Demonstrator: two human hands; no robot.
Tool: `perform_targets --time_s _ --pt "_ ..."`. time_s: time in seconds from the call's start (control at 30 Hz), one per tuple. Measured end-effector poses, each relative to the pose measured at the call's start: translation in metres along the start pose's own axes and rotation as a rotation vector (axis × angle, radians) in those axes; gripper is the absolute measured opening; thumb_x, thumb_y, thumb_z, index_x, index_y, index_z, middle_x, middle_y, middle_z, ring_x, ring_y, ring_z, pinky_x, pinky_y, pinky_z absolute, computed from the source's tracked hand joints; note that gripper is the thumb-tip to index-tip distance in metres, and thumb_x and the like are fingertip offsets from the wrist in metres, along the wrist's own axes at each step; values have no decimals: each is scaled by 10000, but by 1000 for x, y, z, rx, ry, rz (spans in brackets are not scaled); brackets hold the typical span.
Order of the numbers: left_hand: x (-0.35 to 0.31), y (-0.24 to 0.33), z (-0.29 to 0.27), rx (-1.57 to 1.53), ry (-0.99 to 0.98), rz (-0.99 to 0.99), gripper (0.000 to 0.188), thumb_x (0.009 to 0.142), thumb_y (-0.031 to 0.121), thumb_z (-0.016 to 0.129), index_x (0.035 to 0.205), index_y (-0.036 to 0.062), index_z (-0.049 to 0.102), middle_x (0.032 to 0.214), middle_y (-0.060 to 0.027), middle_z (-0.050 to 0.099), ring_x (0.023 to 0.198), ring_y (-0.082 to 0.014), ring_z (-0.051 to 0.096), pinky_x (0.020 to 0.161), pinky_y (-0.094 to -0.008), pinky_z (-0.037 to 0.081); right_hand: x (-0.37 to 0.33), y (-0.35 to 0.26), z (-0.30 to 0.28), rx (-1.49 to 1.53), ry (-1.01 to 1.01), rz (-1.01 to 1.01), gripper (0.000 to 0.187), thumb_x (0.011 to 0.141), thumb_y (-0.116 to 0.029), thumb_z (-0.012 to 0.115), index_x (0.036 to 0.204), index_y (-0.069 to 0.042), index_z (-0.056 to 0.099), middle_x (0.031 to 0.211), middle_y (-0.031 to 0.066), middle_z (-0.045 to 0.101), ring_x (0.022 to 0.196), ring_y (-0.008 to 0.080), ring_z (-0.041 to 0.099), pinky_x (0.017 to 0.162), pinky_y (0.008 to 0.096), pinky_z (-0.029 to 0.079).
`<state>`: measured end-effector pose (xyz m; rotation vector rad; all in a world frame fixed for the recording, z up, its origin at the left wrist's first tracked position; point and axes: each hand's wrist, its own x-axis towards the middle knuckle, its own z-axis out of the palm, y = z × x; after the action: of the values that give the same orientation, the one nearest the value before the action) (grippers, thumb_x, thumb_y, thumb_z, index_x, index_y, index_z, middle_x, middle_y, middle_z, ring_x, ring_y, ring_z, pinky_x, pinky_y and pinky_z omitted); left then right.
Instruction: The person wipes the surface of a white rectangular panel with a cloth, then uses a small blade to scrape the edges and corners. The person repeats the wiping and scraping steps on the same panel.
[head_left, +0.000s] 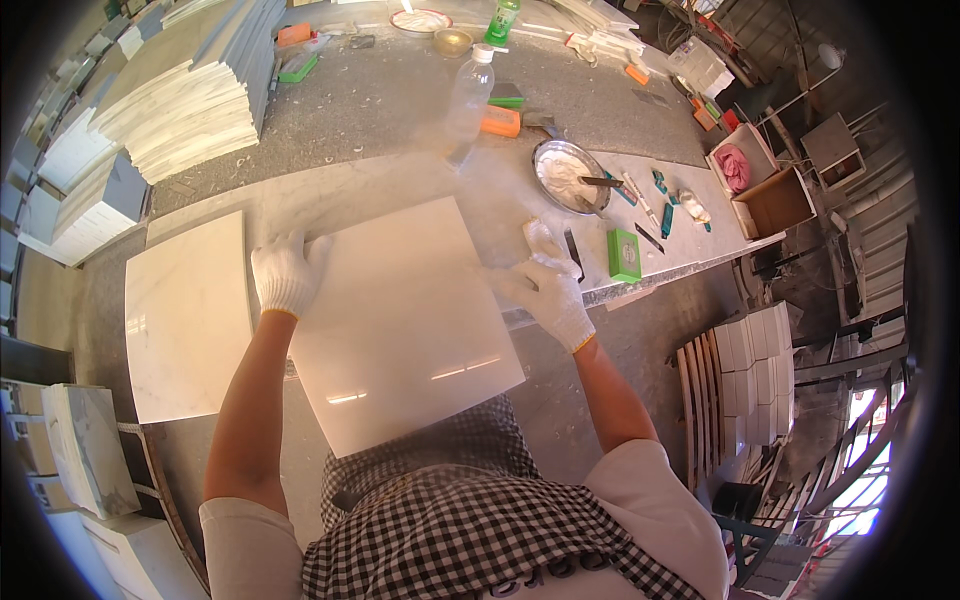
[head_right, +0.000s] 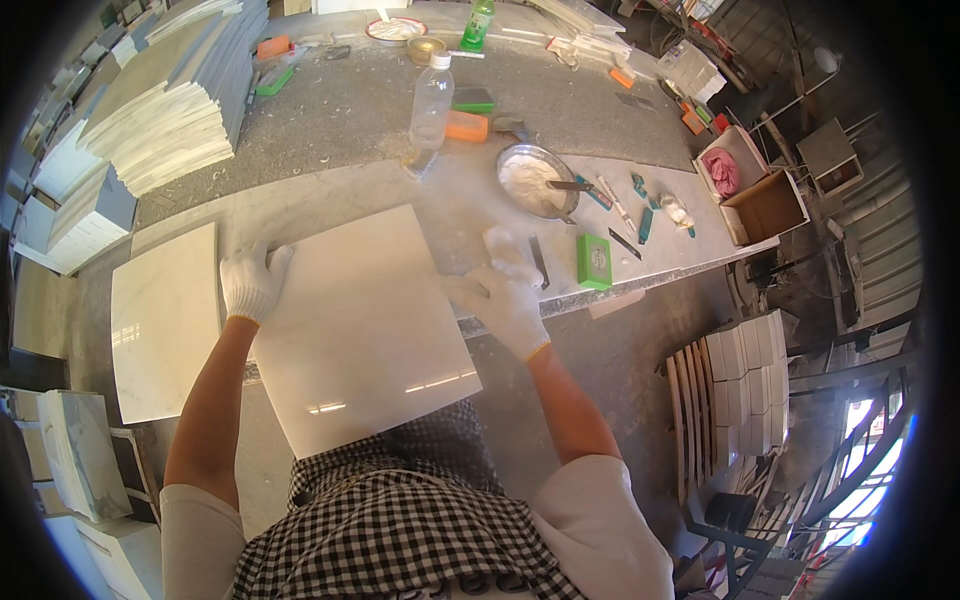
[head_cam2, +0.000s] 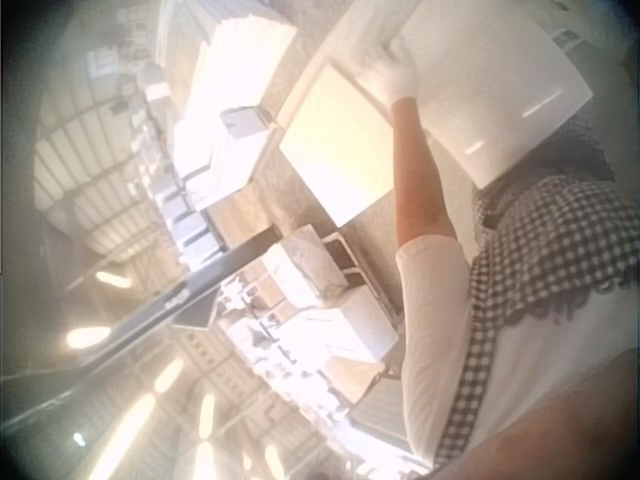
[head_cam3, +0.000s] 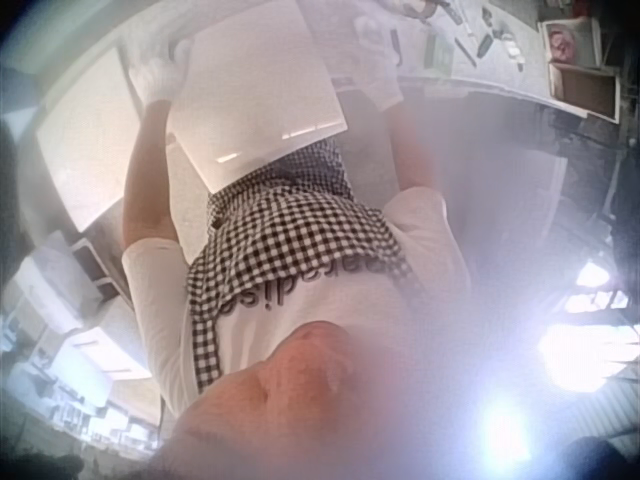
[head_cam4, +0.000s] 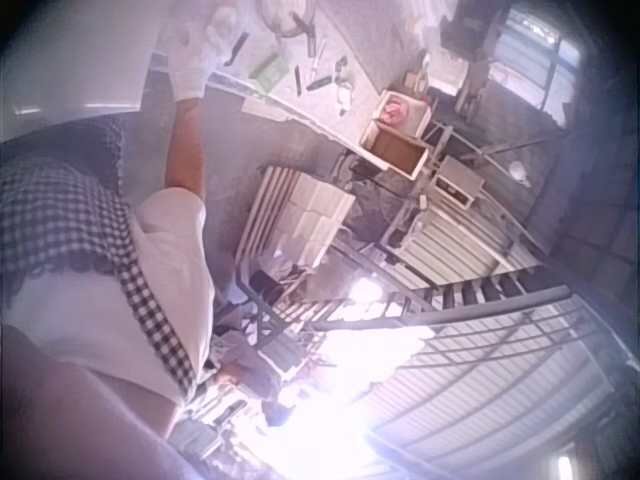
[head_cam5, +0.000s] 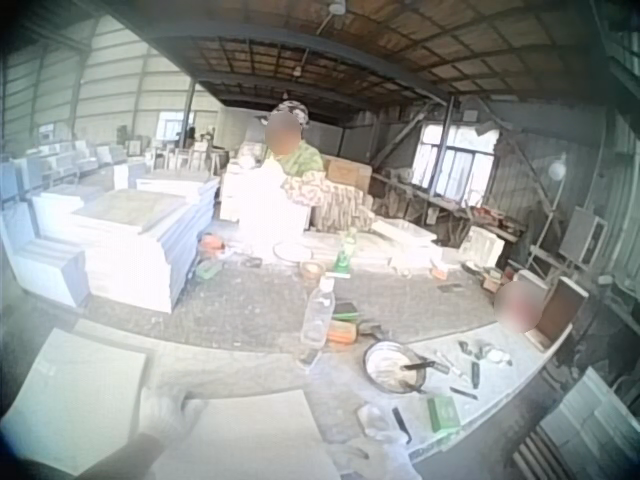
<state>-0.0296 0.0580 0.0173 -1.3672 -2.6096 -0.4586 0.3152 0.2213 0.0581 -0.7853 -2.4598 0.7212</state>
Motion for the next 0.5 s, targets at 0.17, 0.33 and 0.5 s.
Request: perform_targets --time_s 0.17,0.33,0.5 --pt "0 0 0 -12 -7 -10 426 941 461 604 908 51 715 835 -131 712 866 -316 671 839 -451 463 -2 3 1 36 2 51 115 849 -162 764 905 -62 774 676 38 591 640 163 535 621 338 442" --pt "-1 1 -2 13 36 15 407 937 457 609 903 72 737 807 -133 714 848 -336 671 814 -462 487 -2 28 9 51 105 25 179 865 -168 739 913 4 729 673 34 521 663 134 508 627 299 420" --pt "-1 3 -3 -10 32 9 411 932 449 612 874 58 724 776 -128 704 862 -322 667 820 -465 473 6 56 10 176 134 191 209 923 -177 696 1035 -3 726 820 10 621 765 85 549 694 266 460"
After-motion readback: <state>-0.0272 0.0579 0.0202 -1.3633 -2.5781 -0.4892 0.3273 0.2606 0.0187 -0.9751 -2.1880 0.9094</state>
